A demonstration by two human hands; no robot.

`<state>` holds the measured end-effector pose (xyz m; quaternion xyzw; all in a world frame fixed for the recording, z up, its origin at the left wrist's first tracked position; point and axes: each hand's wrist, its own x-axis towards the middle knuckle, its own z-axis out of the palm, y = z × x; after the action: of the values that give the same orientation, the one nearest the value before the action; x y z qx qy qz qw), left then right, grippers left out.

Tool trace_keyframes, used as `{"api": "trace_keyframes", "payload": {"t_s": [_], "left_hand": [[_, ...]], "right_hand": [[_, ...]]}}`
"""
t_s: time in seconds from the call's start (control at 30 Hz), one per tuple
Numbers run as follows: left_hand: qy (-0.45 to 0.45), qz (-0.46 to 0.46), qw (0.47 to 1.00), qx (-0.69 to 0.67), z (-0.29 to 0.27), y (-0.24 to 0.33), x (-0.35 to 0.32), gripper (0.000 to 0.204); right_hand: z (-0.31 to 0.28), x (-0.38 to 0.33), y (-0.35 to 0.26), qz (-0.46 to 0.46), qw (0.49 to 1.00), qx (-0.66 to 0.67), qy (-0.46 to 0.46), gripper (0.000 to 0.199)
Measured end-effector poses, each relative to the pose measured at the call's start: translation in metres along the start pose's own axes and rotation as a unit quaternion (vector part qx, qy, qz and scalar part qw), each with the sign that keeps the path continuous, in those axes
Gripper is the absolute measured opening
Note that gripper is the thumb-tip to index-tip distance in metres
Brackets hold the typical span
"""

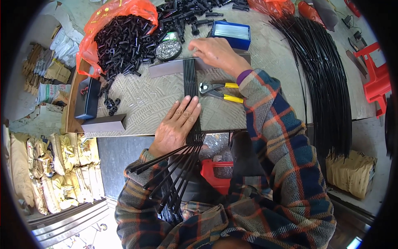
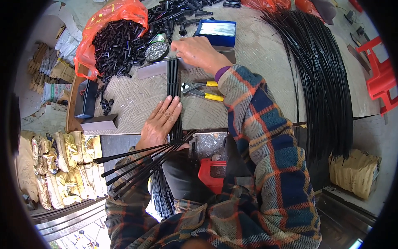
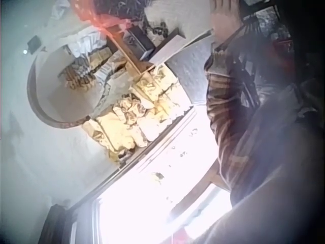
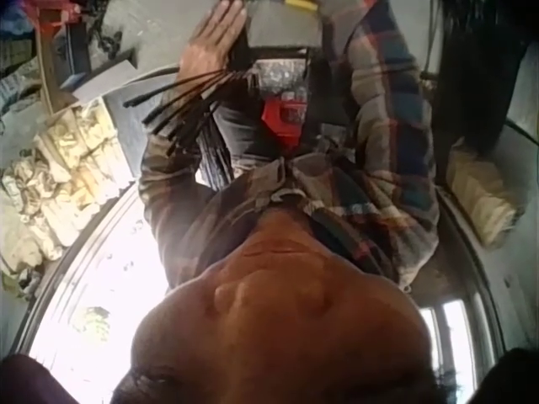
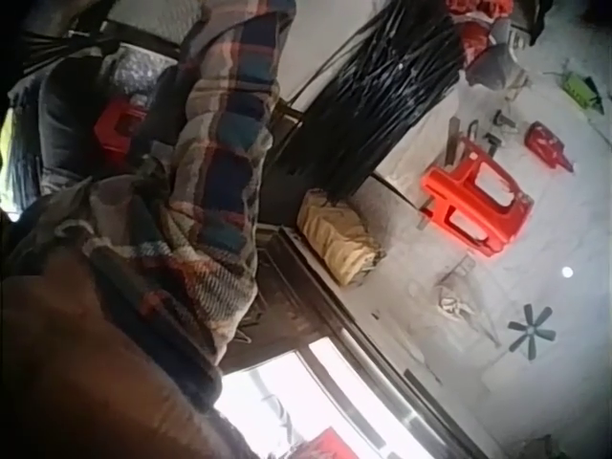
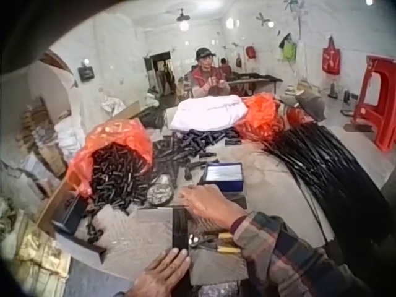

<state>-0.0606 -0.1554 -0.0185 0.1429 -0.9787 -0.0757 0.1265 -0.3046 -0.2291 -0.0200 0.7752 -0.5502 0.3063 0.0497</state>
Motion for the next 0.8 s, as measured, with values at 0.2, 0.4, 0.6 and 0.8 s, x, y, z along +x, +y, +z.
{"api": "trace_keyframes", "payload": {"t_s": [0.2,0.4,0.6,0.8], "left_hand": [[0.005,-0.004,1.0,0.005,0.001,-0.001,-0.002,0.083],[0.012,-0.02,1.0,0.007,0.002,0.002,0.004,0.079],[0.046,-0.05,0.997,0.045,0.01,0.002,-0.003,0.072],[0.071,-0.029,0.993,0.086,0.015,0.0,-0.004,0.082]], "right_hand": [[-0.018,-0.002,0.011,0.065,0.987,-0.067,-0.131,0.014],[-0.016,0.002,0.029,0.054,0.995,-0.082,0.01,0.016],[-0.041,-0.007,0.054,0.24,0.958,-0.152,0.046,0.017],[-0.034,-0.009,0.07,0.234,0.96,-0.125,0.095,0.015]]}}
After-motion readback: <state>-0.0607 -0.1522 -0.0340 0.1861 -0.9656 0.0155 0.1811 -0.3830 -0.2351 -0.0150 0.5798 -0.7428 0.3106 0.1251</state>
